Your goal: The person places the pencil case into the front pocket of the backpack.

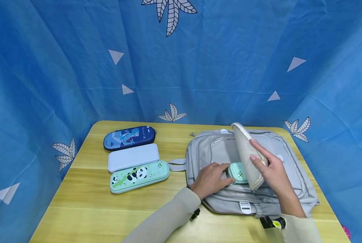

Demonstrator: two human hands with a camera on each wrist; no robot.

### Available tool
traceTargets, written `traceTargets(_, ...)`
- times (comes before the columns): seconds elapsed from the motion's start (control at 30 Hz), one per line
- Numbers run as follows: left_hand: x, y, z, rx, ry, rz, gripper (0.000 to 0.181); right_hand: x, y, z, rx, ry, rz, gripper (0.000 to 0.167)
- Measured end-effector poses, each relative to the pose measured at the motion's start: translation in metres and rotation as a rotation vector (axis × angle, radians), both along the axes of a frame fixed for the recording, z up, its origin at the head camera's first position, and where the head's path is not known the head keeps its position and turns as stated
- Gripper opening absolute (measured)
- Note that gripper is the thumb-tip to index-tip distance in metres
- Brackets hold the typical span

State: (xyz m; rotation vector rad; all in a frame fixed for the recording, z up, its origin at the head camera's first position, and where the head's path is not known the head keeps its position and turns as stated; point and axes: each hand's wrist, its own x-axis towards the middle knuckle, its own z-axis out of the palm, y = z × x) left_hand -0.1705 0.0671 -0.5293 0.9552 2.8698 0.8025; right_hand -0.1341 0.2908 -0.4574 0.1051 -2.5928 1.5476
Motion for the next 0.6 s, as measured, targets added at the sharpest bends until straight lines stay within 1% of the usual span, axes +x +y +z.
traceTargets(0.07,0.000,0.000,0.000,-0.002,0.001,0.000,0.058,0.000,0.001,0.000,0.004,-0.006,0.022,0.054)
traceTargets(0.17,0.000,0.000,-0.001,-0.007,0.009,-0.001,0.059,0.001,0.006,-0.001,0.022,0.015,0.031,0.053)
traceTargets(0.27,0.000,0.002,-0.002,-0.004,0.017,-0.001,0.058,0.001,0.013,-0.002,0.004,0.043,0.000,0.053)
traceTargets(0.33,0.000,0.002,-0.002,0.000,0.018,0.001,0.058,0.002,0.018,-0.002,-0.029,0.053,-0.033,0.053)
traceTargets(0.4,0.001,0.002,-0.002,-0.001,0.021,0.006,0.058,0.003,0.021,-0.002,-0.081,0.052,-0.066,0.053)
traceTargets(0.47,0.001,0.002,-0.001,-0.004,0.027,0.008,0.058,0.003,0.023,-0.003,-0.156,0.046,-0.086,0.053)
traceTargets(0.53,0.000,0.001,0.000,-0.013,0.036,0.010,0.058,0.004,0.023,-0.005,-0.258,0.043,-0.096,0.054)
traceTargets(0.6,0.000,0.001,0.001,-0.025,0.051,0.009,0.058,0.005,0.022,-0.006,-0.385,0.044,-0.098,0.054)
